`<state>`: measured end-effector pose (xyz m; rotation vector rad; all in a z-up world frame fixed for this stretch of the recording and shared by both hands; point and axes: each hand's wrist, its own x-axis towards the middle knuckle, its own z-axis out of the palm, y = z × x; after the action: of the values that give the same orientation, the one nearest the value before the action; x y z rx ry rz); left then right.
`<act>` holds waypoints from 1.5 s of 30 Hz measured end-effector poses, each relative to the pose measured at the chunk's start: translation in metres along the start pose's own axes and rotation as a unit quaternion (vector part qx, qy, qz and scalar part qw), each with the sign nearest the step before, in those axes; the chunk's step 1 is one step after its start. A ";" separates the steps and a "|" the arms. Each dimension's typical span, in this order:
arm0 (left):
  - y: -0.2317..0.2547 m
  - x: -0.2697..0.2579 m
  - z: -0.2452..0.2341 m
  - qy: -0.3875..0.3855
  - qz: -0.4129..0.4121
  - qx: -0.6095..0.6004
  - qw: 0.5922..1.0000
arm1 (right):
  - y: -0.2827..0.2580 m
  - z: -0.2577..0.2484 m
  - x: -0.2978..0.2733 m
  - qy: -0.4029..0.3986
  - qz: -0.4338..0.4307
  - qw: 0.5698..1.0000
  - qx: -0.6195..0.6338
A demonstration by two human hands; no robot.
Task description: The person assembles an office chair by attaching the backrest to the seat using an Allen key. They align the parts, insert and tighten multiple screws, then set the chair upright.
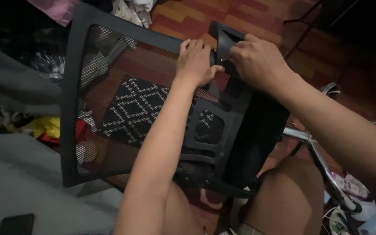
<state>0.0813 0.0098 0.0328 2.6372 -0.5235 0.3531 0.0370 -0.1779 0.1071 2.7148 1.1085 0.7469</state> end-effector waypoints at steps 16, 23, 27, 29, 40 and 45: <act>-0.001 -0.002 0.002 0.052 0.012 0.007 0.999 | 0.004 -0.014 -0.006 -0.064 0.067 0.972 0.215; -0.005 -0.001 0.005 0.044 0.012 0.009 0.999 | -0.036 0.004 -0.015 0.021 0.198 0.956 0.216; -0.006 0.000 0.005 0.039 0.012 0.002 0.999 | -0.054 0.015 -0.016 -0.004 0.392 0.883 0.256; -0.006 -0.002 0.003 0.040 0.019 -0.008 0.999 | -0.056 0.021 -0.013 0.076 0.347 0.903 0.242; 0.000 -0.005 -0.012 -0.002 0.001 -0.030 1.000 | -0.067 0.020 -0.010 0.131 0.401 0.857 0.296; -0.001 -0.006 -0.011 -0.002 0.004 -0.026 1.000 | -0.068 0.012 -0.005 0.110 0.411 0.863 0.273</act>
<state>0.0748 0.0180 0.0405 2.5856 -0.5379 0.3333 -0.0027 -0.1316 0.0751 3.7058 0.0838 0.9535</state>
